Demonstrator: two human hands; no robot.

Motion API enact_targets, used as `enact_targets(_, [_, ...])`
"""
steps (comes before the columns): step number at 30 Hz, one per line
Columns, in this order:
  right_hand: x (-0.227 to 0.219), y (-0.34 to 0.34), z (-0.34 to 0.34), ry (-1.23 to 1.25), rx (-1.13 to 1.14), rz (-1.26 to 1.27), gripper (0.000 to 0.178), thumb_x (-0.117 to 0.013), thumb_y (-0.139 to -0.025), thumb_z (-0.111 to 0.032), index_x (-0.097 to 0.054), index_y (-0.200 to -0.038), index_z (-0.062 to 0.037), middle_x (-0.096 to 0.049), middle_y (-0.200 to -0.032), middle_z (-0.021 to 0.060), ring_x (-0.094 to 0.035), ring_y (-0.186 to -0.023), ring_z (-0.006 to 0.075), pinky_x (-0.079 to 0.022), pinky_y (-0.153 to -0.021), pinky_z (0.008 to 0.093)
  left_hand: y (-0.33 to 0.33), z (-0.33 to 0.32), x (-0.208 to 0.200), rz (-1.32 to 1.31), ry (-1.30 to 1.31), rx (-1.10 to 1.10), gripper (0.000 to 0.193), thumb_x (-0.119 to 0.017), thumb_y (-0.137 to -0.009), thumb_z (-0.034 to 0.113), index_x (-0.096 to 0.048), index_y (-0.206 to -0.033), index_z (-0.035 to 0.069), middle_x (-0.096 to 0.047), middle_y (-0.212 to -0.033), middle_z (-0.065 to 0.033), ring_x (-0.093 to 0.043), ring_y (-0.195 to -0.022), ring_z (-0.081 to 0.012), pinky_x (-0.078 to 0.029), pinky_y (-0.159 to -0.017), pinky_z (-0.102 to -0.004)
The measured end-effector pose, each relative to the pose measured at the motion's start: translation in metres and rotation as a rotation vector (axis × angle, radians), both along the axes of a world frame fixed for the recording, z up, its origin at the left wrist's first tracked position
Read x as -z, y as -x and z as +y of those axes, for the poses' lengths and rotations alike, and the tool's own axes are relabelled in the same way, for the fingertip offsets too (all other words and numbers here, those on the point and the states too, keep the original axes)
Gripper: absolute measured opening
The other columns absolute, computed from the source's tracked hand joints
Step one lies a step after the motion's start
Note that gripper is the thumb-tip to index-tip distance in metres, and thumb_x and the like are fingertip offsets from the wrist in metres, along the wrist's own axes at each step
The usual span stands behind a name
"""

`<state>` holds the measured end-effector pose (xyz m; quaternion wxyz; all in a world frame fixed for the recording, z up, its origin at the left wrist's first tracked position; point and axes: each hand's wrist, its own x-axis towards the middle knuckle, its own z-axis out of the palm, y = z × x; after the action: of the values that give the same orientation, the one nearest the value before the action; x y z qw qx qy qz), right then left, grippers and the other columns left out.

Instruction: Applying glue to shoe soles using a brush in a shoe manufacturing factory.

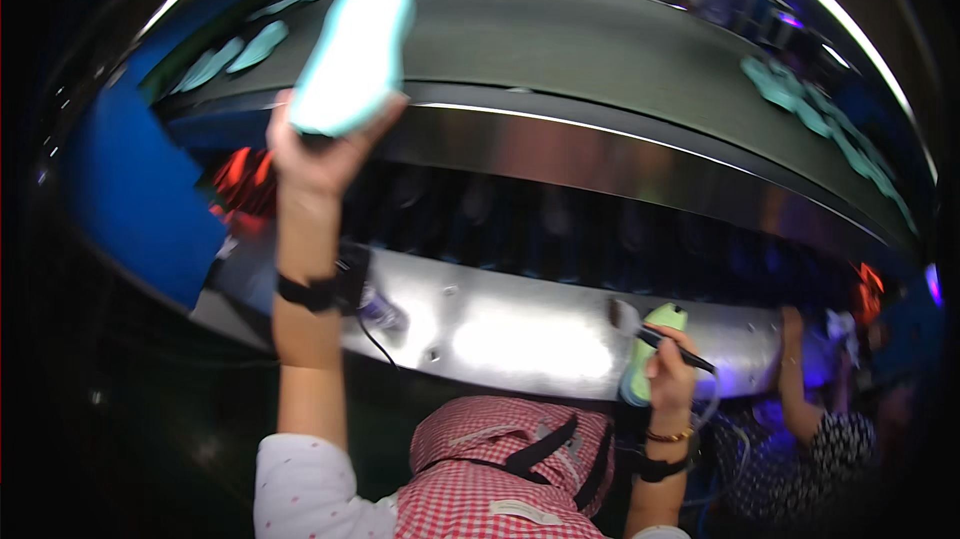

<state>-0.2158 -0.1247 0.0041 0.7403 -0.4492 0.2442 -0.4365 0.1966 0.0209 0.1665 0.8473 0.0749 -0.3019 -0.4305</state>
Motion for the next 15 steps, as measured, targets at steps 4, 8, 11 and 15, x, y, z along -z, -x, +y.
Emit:
enact_targets(4, [0.008, -0.001, 0.001, -0.137, 0.022, -0.065, 0.018, -0.052, -0.082, -0.007, -0.055, -0.097, 0.0045, -0.059, -0.097, 0.0175, -0.050, -0.049, 0.0094, -0.042, -0.045, 0.0187, -0.024, -0.018, -0.025, 0.425, -0.039, -0.365, 0.071, -0.024, -0.087, 0.050, -0.009, -0.133, -0.003, -0.015, -0.139, -0.0206, -0.014, -0.129, -0.0328, -0.015, -0.105, -0.0483])
enact_targets(8, [0.027, 0.030, -0.007, -0.150, 0.118, -0.040, 0.019, -0.052, -0.083, -0.008, -0.054, -0.098, 0.0033, -0.060, -0.094, 0.0161, -0.051, -0.050, 0.0103, -0.041, -0.045, 0.0190, 0.116, -0.074, 0.026, -0.457, -0.216, 0.155, 0.021, -0.044, -0.088, 0.016, -0.052, -0.093, -0.003, -0.060, -0.090, -0.0158, -0.061, -0.079, -0.0193, -0.051, -0.067, -0.0300])
enact_targets(11, [0.031, 0.039, -0.006, -0.172, 0.131, 0.007, 0.020, -0.052, -0.083, -0.008, -0.053, -0.099, 0.0032, -0.061, -0.091, 0.0146, -0.051, -0.049, 0.0105, -0.041, -0.045, 0.0188, 0.230, -0.057, 0.053, -0.870, -0.363, 0.696, 0.019, -0.053, -0.085, 0.017, -0.060, -0.093, 0.001, -0.062, -0.079, -0.0090, -0.061, -0.077, -0.0163, -0.049, -0.069, -0.0280])
enact_targets(15, [0.037, 0.055, -0.006, -0.177, 0.163, 0.033, 0.020, -0.053, -0.082, -0.008, -0.053, -0.099, 0.0033, -0.061, -0.089, 0.0139, -0.051, -0.049, 0.0104, -0.041, -0.045, 0.0193, 0.333, -0.030, 0.077, -1.164, 0.198, 1.009, 0.025, -0.057, -0.081, 0.018, -0.056, -0.099, 0.000, -0.055, -0.101, -0.0125, -0.051, -0.097, -0.0247, -0.038, -0.085, -0.0349])
